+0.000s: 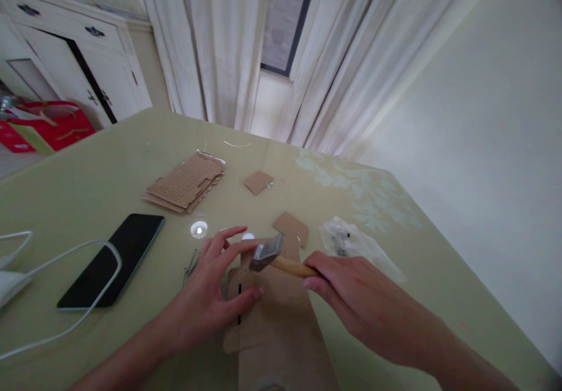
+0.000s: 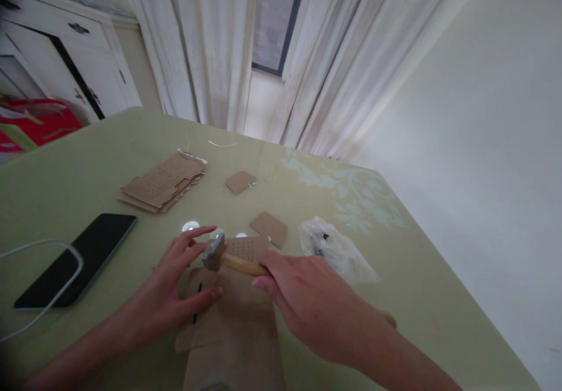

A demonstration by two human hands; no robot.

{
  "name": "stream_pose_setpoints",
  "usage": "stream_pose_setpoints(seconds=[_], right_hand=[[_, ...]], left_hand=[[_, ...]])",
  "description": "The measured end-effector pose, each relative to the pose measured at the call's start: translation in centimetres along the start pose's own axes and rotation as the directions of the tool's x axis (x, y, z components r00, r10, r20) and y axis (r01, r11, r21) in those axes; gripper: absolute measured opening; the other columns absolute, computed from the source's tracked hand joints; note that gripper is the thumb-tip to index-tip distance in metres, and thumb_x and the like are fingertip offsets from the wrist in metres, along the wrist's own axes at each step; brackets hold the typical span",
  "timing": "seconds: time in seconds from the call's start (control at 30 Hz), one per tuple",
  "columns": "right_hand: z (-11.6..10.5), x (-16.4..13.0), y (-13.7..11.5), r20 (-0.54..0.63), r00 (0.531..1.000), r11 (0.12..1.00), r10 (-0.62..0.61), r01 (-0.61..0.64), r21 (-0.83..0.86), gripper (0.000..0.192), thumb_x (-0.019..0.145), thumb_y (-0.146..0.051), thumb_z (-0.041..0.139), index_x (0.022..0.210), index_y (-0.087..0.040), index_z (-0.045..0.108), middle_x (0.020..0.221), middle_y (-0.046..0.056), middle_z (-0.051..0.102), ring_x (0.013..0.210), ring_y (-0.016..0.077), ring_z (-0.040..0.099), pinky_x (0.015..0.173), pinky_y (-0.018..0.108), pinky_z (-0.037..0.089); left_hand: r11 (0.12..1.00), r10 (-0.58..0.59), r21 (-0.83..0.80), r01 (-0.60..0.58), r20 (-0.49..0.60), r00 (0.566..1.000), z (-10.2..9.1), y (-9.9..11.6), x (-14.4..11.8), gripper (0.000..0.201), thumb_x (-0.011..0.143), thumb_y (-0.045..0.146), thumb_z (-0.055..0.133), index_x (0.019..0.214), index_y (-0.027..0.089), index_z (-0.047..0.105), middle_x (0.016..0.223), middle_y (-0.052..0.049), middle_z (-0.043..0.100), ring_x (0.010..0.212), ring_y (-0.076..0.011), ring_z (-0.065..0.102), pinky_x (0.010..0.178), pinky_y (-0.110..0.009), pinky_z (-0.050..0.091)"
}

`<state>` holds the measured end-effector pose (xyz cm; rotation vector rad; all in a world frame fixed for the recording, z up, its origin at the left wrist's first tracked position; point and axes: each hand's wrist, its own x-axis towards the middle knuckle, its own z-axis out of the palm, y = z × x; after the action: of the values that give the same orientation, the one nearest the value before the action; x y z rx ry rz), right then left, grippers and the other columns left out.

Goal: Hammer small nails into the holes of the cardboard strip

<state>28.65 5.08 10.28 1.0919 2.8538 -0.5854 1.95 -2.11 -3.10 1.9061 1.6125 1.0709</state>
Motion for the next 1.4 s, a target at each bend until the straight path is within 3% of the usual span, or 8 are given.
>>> stream_pose_setpoints(seconds=[0.3,0.47,0.67,0.87,1.03,1.17,1.27,1.4], right_hand=[[-0.3,0.3,0.0,-0.062,0.998,0.999,-0.011,0.014,0.040,0.031,0.119,-0.043,0.040,0.108,-0.023,0.062,0.093,0.004,0.074,0.082,0.0234,0.071,0.071,0.035,0.043],[1.1,0.8,0.0,0.098,0.995,0.997,-0.015,0.023,-0.078,0.026,0.117,-0.036,0.045,0.106,-0.022,0.063,0.092,0.006,0.076,0.077,0.0252,0.072,0.066,0.035,0.039],[0.2,0.1,-0.3,-0.048,0.999,1.000,0.006,-0.007,-0.016,0.030,0.119,-0.040,0.039,0.109,-0.024,0.061,0.092,0.004,0.076,0.078,0.0235,0.070,0.068,0.035,0.041],[1.2,0.9,0.2,0.086,0.996,0.997,-0.032,0.039,-0.069,0.027,0.118,-0.038,0.044,0.107,-0.022,0.063,0.091,0.006,0.076,0.078,0.0263,0.071,0.067,0.036,0.038],[0.0,1.0,0.6,-0.008,1.000,1.000,-0.011,0.011,0.001,0.032,0.118,-0.044,0.041,0.105,-0.023,0.062,0.091,0.005,0.074,0.078,0.0236,0.068,0.070,0.035,0.040],[-0.5,1.1,1.3,-0.106,0.994,0.996,-0.012,0.021,0.087,0.034,0.119,-0.045,0.038,0.105,-0.024,0.060,0.090,0.003,0.071,0.082,0.0219,0.067,0.074,0.034,0.042],[0.1,1.4,2.1,-0.105,0.994,0.993,-0.004,0.017,0.117,0.036,0.119,-0.049,0.038,0.104,-0.024,0.060,0.088,0.002,0.069,0.080,0.0213,0.067,0.073,0.034,0.041],[0.8,1.9,2.7,-0.076,0.997,0.995,0.011,-0.003,0.102,0.039,0.119,-0.048,0.036,0.105,-0.023,0.061,0.090,0.003,0.071,0.084,0.0234,0.068,0.075,0.035,0.041]], left_hand=[[0.993,-0.049,-0.110,0.050,0.011,0.999,0.6,-0.8,-0.5,0.063,0.088,0.040,0.085,0.147,0.031,0.063,0.137,-0.009,0.075,0.120,-0.0320,0.073,0.103,-0.045,0.062],[0.985,-0.053,-0.164,0.060,0.045,0.998,0.4,-0.2,-0.2,0.065,0.090,0.037,0.083,0.151,0.035,0.061,0.144,-0.008,0.074,0.126,-0.0327,0.074,0.105,-0.047,0.063],[0.989,-0.086,-0.120,0.088,0.022,0.996,0.7,-1.0,-0.8,0.066,0.091,0.046,0.082,0.152,0.032,0.061,0.145,-0.012,0.073,0.127,-0.0352,0.074,0.106,-0.051,0.063],[0.988,-0.058,-0.139,0.061,0.022,0.998,0.3,-0.6,-0.6,0.065,0.088,0.035,0.083,0.150,0.034,0.062,0.141,-0.009,0.075,0.123,-0.0331,0.075,0.105,-0.049,0.063],[0.982,-0.081,-0.164,0.088,0.051,0.995,-0.7,-1.0,-0.5,0.062,0.089,0.039,0.083,0.147,0.035,0.065,0.131,-0.008,0.078,0.112,-0.0300,0.077,0.096,-0.042,0.065],[0.953,-0.137,-0.253,0.164,0.123,0.983,-3.1,-2.3,1.0,0.044,0.103,0.051,0.062,0.142,0.031,0.066,0.126,-0.008,0.079,0.102,-0.0241,0.076,0.081,-0.032,0.062],[0.946,-0.318,0.063,0.317,0.011,0.948,-5.1,-3.8,1.9,0.045,0.102,0.063,0.054,0.107,0.024,0.075,0.089,-0.006,0.079,0.076,-0.0227,0.069,0.067,-0.032,0.049],[0.735,-0.542,0.504,0.453,0.036,0.840,-6.9,-5.1,1.7,0.057,0.098,0.073,0.048,0.079,0.024,0.070,0.078,-0.008,0.074,0.075,-0.0287,0.068,0.065,-0.036,0.037]])
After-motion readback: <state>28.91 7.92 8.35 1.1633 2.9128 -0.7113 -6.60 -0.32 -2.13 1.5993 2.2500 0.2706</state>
